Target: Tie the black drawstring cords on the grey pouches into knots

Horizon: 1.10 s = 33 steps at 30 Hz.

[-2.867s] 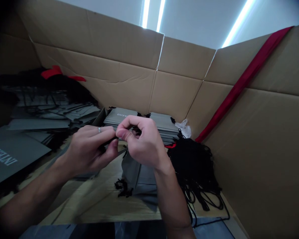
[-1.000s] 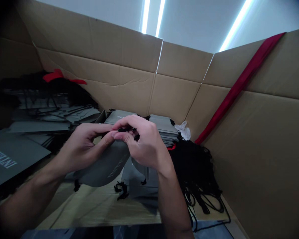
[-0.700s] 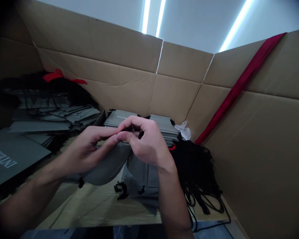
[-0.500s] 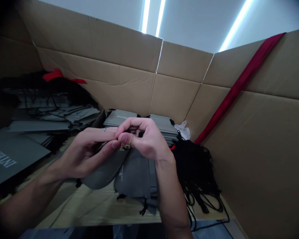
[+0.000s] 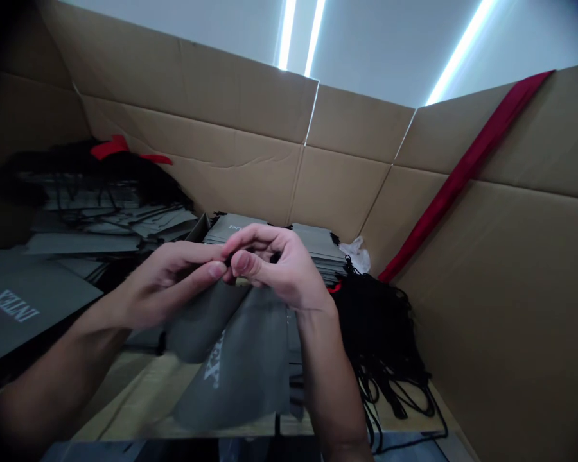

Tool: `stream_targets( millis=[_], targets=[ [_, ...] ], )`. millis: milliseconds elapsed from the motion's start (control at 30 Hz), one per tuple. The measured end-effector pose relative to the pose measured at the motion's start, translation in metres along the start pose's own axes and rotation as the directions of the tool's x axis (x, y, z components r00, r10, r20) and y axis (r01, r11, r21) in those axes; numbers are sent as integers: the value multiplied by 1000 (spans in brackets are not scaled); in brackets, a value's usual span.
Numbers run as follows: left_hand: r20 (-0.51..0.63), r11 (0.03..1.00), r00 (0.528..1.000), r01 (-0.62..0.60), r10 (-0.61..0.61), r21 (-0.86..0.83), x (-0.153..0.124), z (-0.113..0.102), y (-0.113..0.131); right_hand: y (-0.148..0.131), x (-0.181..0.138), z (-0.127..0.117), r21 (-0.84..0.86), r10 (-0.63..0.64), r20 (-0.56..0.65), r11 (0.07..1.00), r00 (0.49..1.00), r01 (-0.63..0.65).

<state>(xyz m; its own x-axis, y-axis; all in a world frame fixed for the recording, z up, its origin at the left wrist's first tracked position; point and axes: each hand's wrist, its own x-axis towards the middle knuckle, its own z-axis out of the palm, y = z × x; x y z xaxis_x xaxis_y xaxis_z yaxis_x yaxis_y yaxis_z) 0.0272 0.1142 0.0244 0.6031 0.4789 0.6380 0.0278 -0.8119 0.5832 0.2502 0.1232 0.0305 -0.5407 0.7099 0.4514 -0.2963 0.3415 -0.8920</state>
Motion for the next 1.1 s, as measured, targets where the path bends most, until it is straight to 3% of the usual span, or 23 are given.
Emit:
stream_targets(
  millis=[200, 333, 467, 633, 733, 967, 1100],
  targets=[
    [-73, 989, 987, 145, -142, 30, 4, -9, -20, -13, -10, -8, -391, -101, -269, 920, 958, -13],
    [-67, 986, 984, 165, -164, 3, 9, -10, -27, -17, -11, -6, -514, -144, -329, 857, 933, -49],
    [-72, 981, 980, 178, -184, -77, 12, -10, -28, -12, -11, -5, -474, -190, -352, 881, 917, 1],
    [-60, 962, 968, 231, -242, -147, 12, -9, -29, -1, -8, -8, -277, -120, -356, 961, 927, 18],
    [-67, 959, 964, 248, -258, -135, 12, 0, -26, 5, -6, -4, -263, -129, -353, 964, 926, 34],
    [-198, 995, 978, 55, -71, -83, 7, 28, -21, 20, -2, 11, -362, -81, -212, 932, 974, -1],
    [-218, 1000, 976, 4, 1, 21, 5, 31, -22, 23, -3, 14, -273, -75, -188, 962, 979, 22]
  ],
)
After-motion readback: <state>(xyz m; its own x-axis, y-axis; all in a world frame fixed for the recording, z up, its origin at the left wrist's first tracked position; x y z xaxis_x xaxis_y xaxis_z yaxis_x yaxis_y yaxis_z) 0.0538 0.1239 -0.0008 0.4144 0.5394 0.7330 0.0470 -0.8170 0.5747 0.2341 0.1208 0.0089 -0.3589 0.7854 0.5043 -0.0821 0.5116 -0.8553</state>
